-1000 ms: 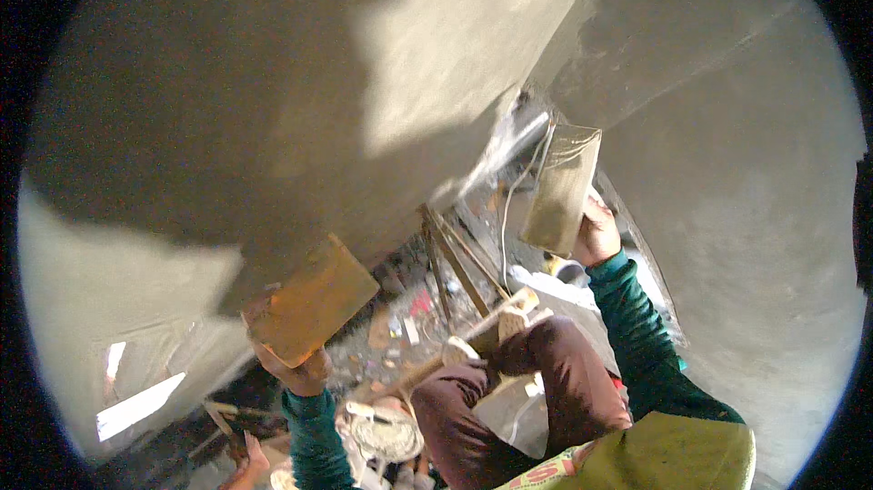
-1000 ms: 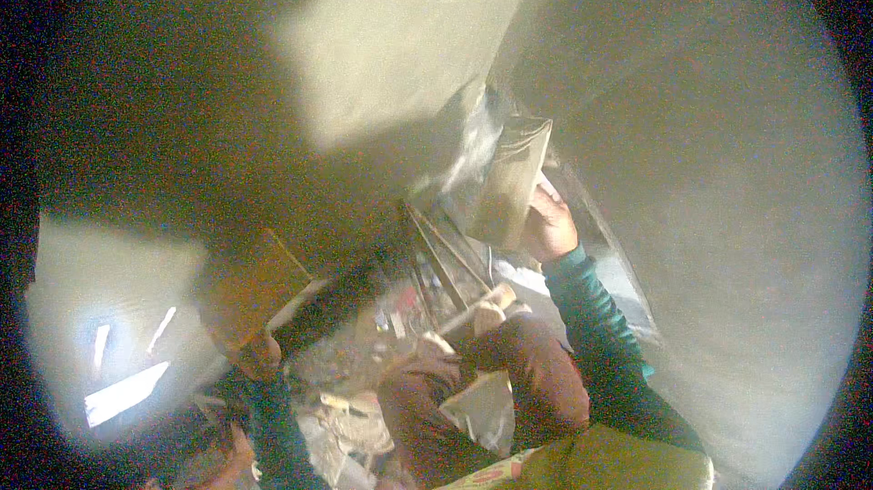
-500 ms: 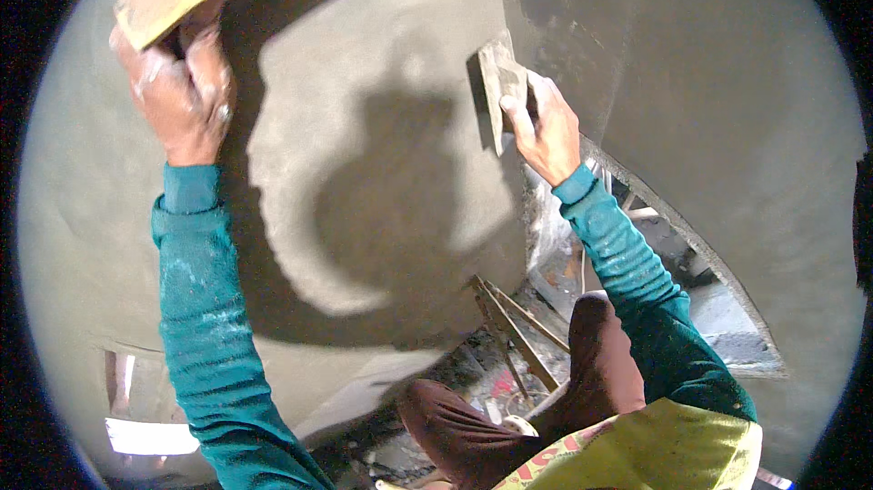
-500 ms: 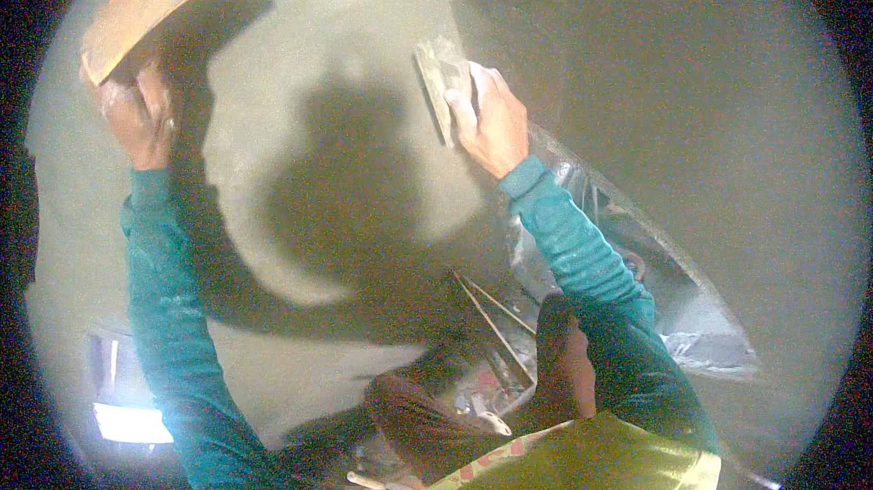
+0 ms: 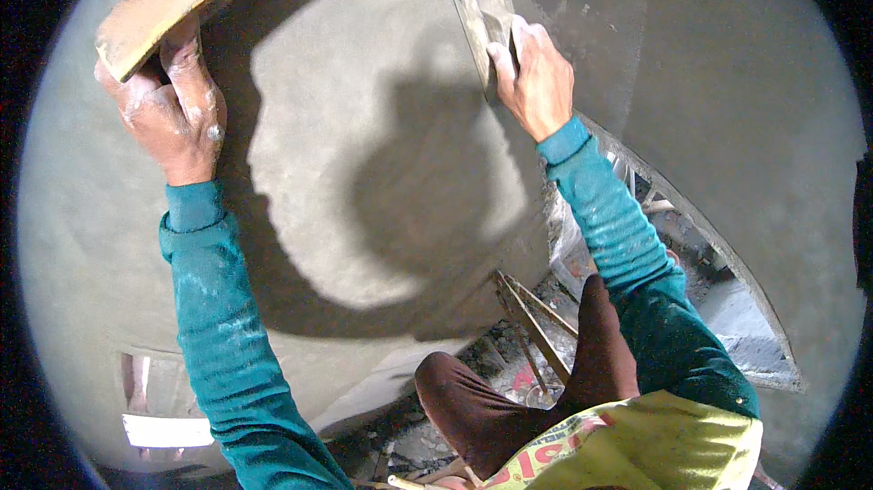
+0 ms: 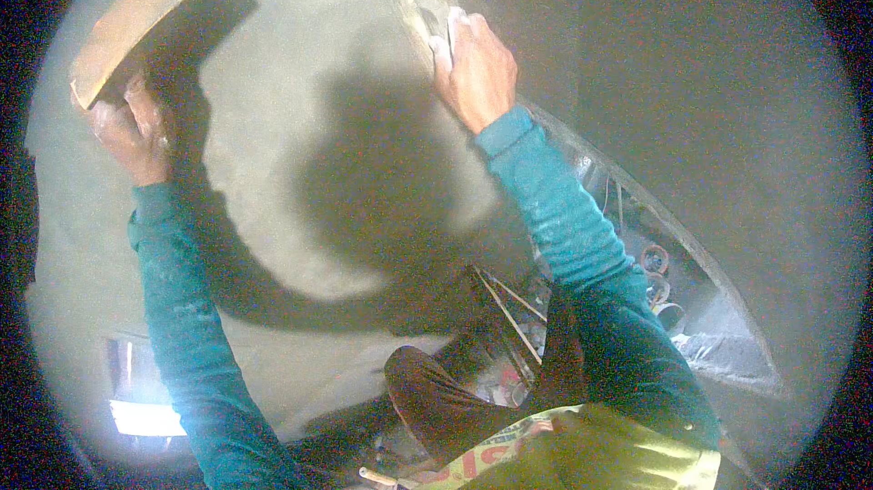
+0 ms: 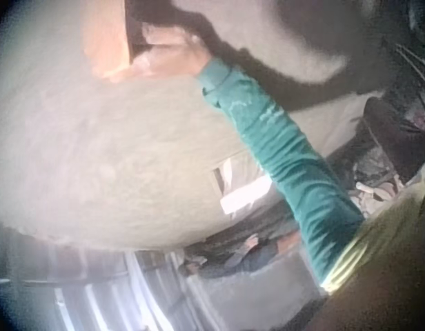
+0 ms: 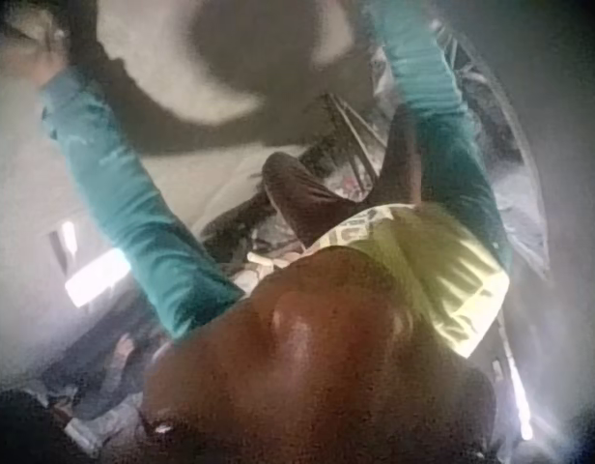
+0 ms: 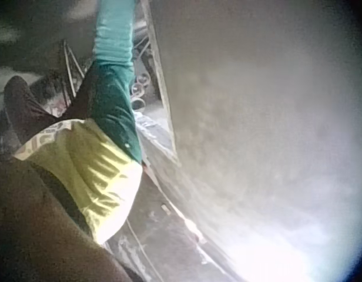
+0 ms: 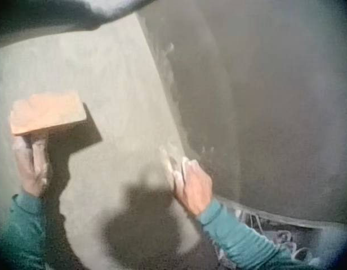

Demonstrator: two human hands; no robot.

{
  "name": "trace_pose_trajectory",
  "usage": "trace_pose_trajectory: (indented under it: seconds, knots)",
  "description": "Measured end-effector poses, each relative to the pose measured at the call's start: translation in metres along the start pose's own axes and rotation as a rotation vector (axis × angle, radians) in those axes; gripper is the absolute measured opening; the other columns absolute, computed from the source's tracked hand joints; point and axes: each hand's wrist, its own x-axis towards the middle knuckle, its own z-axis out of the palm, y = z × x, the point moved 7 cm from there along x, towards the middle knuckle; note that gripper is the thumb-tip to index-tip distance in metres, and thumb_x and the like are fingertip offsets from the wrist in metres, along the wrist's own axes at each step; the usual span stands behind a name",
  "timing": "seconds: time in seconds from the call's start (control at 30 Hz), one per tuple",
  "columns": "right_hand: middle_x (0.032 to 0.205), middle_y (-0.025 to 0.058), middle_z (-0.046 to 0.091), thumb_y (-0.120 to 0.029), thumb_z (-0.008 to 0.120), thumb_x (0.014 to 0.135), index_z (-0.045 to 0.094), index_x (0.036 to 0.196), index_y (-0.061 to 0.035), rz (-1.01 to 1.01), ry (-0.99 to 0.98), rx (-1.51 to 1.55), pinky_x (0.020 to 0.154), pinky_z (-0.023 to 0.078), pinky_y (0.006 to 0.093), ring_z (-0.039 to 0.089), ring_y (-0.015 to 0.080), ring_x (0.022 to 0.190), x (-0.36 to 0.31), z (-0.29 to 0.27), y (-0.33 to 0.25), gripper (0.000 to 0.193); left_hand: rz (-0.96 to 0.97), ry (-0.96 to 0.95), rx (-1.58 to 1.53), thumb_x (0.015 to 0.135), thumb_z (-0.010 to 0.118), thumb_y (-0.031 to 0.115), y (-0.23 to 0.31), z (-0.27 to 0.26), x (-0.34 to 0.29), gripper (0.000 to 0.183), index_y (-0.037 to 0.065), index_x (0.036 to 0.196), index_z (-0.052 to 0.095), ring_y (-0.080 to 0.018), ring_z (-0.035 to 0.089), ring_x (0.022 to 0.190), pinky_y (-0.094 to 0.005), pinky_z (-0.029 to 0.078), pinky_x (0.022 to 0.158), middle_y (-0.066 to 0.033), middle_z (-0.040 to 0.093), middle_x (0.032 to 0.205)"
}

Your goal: The person applies and smooths wet plaster on a wall using a hawk and trowel. They repeatedly scoop plaster from a bucket, spread it on the wall, and level the surface with a trowel.

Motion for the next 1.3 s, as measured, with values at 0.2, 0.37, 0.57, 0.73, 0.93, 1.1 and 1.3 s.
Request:
trace_pose_trajectory:
  seconds: [0.2,0.37,0.57,0.73,0.93,1.1,1.3]
  knots:
    - [0.114,0.0247,0.064,-0.024,0.065,0.097,0.056,0.132,0.002,0.127,-0.229,-0.127,0.084,0.055,0.0485,0.066,0.0437,0.101,-0.16,0.034,0.085,0.045,0.01,-0.015,0.035,0.099,0.069,0.034,-0.001,0.008,0.0,0.043,-0.002,0.121,0.062,-0.0435,0.063,0.107,-0.0463,0.051,0.091,-0.0229,0.056,0.125]
    - [0.116,0.0261,0.065,-0.026,0.062,0.098,0.056,0.135,0.0008,0.217,-0.297,0.019,0.092,0.053,0.0488,0.065,0.0447,0.107,-0.143,0.006,0.075,0.046,0.023,0.013,0.005,0.098,0.07,0.035,0.007,0.003,0.002,0.046,-0.001,0.124,0.058,-0.0419,0.066,0.102,-0.0461,0.053,0.086,-0.0218,0.06,0.12]
    - [0.117,0.0226,0.069,-0.027,0.064,0.097,0.062,0.13,-0.0022,0.041,-0.002,0.091,0.093,0.053,0.0451,0.067,0.0414,0.107,0.014,-0.034,0.013,0.042,-0.037,0.006,-0.026,0.096,0.072,0.037,0.008,0.004,0.002,0.049,0.002,0.126,0.056,-0.0417,0.068,0.095,-0.0458,0.054,0.083,-0.0203,0.066,0.107]
    - [0.119,0.0223,0.068,-0.024,0.064,0.094,0.059,0.133,0.0003,0.087,0.022,-0.008,0.092,0.054,0.0485,0.067,0.0421,0.107,0.042,-0.025,-0.003,0.046,0.002,0.043,-0.005,0.094,0.073,0.04,0.011,0.004,0.003,0.052,0.002,0.126,0.056,-0.042,0.068,0.096,-0.047,0.054,0.083,-0.0205,0.066,0.11]
    - [0.124,0.0221,0.065,-0.021,0.062,0.095,0.057,0.135,0.0001,0.195,0.095,-0.035,0.094,0.054,0.0503,0.065,0.0414,0.112,0.048,-0.012,-0.009,0.046,-0.095,0.03,-0.111,0.095,0.072,0.038,0.009,0.007,0.0,0.049,0.001,0.124,0.059,-0.0414,0.066,0.104,-0.0457,0.053,0.088,-0.0205,0.062,0.119]
    - [0.122,0.0234,0.066,-0.022,0.063,0.094,0.06,0.134,0.0004,0.044,0.145,0.014,0.092,0.054,0.0489,0.066,0.0419,0.11,0.045,-0.01,-0.012,0.045,-0.092,-0.011,-0.095,0.097,0.068,0.03,0.018,0.005,0.006,0.049,-0.006,0.129,0.058,-0.044,0.061,0.116,-0.0458,0.049,0.099,-0.0258,0.058,0.131]
    - [0.118,0.026,0.067,-0.022,0.065,0.094,0.063,0.131,0.0005,-0.147,-0.099,0.277,0.092,0.054,0.048,0.066,0.0443,0.107,-0.013,-0.017,-0.068,0.044,-0.037,0.096,-0.161,0.093,0.075,0.038,0.005,0.004,0.0,0.05,0.005,0.124,0.054,-0.0404,0.07,0.089,-0.0453,0.055,0.079,-0.0189,0.07,0.1]
